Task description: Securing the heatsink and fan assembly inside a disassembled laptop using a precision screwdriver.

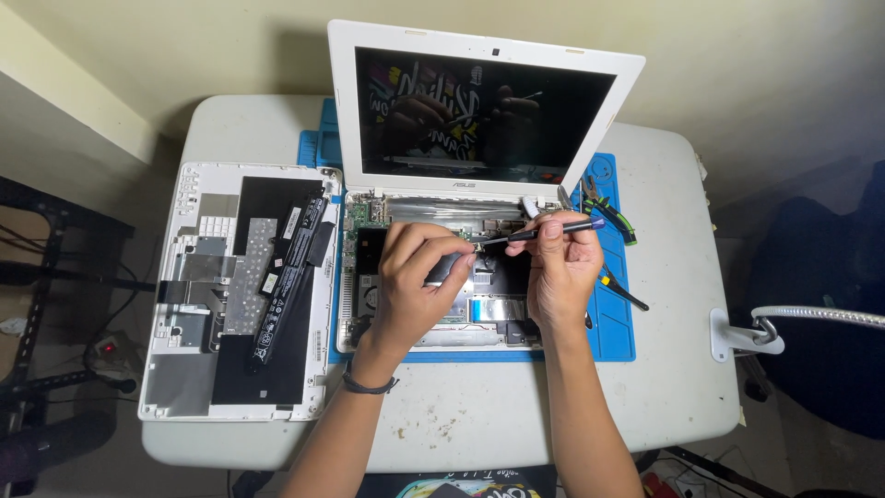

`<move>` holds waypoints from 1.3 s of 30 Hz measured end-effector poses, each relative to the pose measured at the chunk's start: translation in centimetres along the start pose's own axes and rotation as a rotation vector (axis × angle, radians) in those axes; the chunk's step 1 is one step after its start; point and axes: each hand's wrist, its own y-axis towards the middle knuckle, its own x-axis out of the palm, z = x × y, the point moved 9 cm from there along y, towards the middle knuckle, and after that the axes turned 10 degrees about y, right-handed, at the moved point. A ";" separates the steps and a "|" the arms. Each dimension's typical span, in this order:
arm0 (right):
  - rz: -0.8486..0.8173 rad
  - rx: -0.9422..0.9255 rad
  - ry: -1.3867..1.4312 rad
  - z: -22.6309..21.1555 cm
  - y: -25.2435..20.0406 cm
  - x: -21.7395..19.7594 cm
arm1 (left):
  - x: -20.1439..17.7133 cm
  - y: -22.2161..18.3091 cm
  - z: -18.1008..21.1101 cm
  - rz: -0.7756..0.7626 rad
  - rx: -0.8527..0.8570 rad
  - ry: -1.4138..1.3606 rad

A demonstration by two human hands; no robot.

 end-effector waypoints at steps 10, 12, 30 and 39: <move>0.004 0.001 0.010 -0.1 -0.1 0.0 | -0.1 -0.1 0.4 0.029 0.036 0.068; -0.003 -0.002 0.006 -0.1 -0.2 0.1 | -0.3 0.0 0.5 0.035 0.043 0.055; -0.005 -0.027 -0.005 -0.3 -0.3 0.1 | -1.0 0.1 1.0 0.090 -0.004 -0.024; 0.059 -0.095 0.076 -0.8 0.3 -2.0 | -0.7 -1.1 -3.8 0.133 -0.514 -0.538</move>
